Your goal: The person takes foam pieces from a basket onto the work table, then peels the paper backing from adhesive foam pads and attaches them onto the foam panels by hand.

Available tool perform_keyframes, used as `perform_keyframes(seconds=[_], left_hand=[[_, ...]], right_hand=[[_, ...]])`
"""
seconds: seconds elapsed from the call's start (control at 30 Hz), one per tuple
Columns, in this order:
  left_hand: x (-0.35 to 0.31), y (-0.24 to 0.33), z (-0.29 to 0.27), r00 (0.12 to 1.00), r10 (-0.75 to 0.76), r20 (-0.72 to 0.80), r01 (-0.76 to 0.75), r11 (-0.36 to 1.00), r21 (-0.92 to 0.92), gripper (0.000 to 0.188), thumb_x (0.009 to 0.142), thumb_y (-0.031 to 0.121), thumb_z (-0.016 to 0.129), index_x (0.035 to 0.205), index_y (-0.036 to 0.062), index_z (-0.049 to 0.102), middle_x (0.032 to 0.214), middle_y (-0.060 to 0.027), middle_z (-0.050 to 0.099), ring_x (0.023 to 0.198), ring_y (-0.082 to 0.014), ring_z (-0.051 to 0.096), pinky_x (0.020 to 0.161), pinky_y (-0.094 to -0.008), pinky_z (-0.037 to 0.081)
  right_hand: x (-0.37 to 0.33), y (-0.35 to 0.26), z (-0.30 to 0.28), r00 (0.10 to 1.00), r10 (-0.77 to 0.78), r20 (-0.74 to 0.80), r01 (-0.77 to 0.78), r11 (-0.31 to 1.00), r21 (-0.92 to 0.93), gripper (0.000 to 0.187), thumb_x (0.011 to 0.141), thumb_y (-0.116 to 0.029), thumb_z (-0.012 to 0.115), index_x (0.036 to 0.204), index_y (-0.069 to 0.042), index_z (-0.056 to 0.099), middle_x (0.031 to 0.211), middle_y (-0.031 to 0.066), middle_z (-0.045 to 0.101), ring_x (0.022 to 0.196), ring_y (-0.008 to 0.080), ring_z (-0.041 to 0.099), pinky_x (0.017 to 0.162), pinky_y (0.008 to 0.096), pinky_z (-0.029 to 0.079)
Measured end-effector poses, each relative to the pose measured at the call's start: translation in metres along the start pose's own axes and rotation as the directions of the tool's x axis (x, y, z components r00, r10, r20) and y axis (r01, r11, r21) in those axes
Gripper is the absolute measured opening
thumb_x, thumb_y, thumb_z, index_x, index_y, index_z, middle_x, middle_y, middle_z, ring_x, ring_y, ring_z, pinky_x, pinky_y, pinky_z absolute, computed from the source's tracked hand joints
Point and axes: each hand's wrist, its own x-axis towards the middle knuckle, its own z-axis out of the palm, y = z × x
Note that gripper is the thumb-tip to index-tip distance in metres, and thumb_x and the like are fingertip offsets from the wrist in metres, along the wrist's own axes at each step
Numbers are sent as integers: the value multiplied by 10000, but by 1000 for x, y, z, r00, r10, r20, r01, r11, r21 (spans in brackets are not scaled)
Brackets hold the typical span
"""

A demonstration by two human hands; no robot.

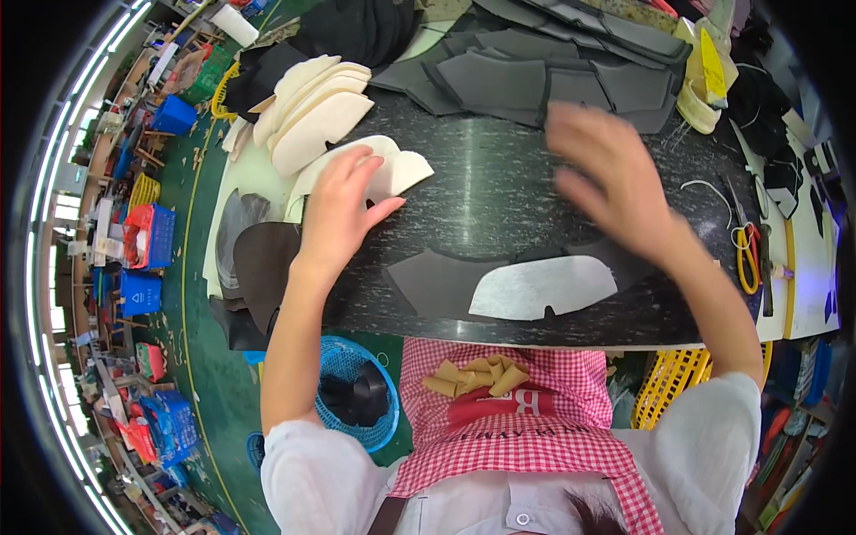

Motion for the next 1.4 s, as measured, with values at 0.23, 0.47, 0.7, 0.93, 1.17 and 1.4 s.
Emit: perform_keyframes(seconds=[0.23, 0.47, 0.7, 0.93, 1.17, 1.4], left_hand=[[1, -7, 24, 974, 220, -55, -218, 975, 42, 250, 734, 52, 659, 972, -16, 619, 993, -152, 631, 904, -310, 619, 806, -385, 499], [-7, 5, -11, 849, 418, -323, -362, 906, 220, 269, 686, 9, 638, 953, 25, 671, 911, -89, 677, 878, -218, 664, 749, -328, 511], [-12, 70, -28, 684, 695, -223, -650, 719, 247, 223, 770, 129, 586, 952, 30, 670, 915, -86, 668, 913, -234, 657, 796, -344, 508], [-29, 109, -28, 946, 246, 212, 58, 514, -856, 547, 734, 205, 735, 1196, -17, 544, 1052, -148, 617, 974, -291, 611, 904, -390, 444], [-9, 27, -50, 948, -197, -251, 100, 930, -354, 486, 840, 198, 623, 1254, -11, 477, 1145, -191, 567, 1096, -267, 540, 925, -375, 427], [6, 110, -28, 823, 510, 250, -439, 850, -291, 652, 780, 354, 639, 1333, 59, 461, 1364, -114, 459, 1316, -297, 370, 1058, -553, 231]], right_hand=[[34, 83, 19, 998, 55, 32, -56, 997, 58, 398, 771, -9, 604, 1159, -95, 605, 1223, 70, 589, 1190, 249, 500, 1003, 379, 361], [-43, -82, -15, 961, -34, 273, 1, 993, 122, 435, 793, -273, 605, 1179, -72, 582, 1252, 151, 535, 1186, 320, 489, 993, 450, 364], [-32, -103, -10, 786, 154, 598, -575, -171, 800, 319, 932, -266, 546, 1106, 1, 552, 1085, 113, 607, 989, 177, 588, 853, 321, 463], [-35, -122, -4, 889, 298, 348, -365, 4, 931, 193, 848, -117, 677, 711, -21, 584, 654, -15, 549, 576, 25, 455, 488, 216, 339], [-67, -103, -14, 681, 489, 545, -489, -250, 836, 138, 824, -81, 695, 728, -10, 625, 585, 10, 572, 458, 38, 502, 418, 176, 379], [-60, -107, -23, 573, 505, 646, -549, -349, 760, 146, 873, -94, 628, 760, -2, 607, 705, 35, 609, 592, 97, 573, 505, 220, 438]])
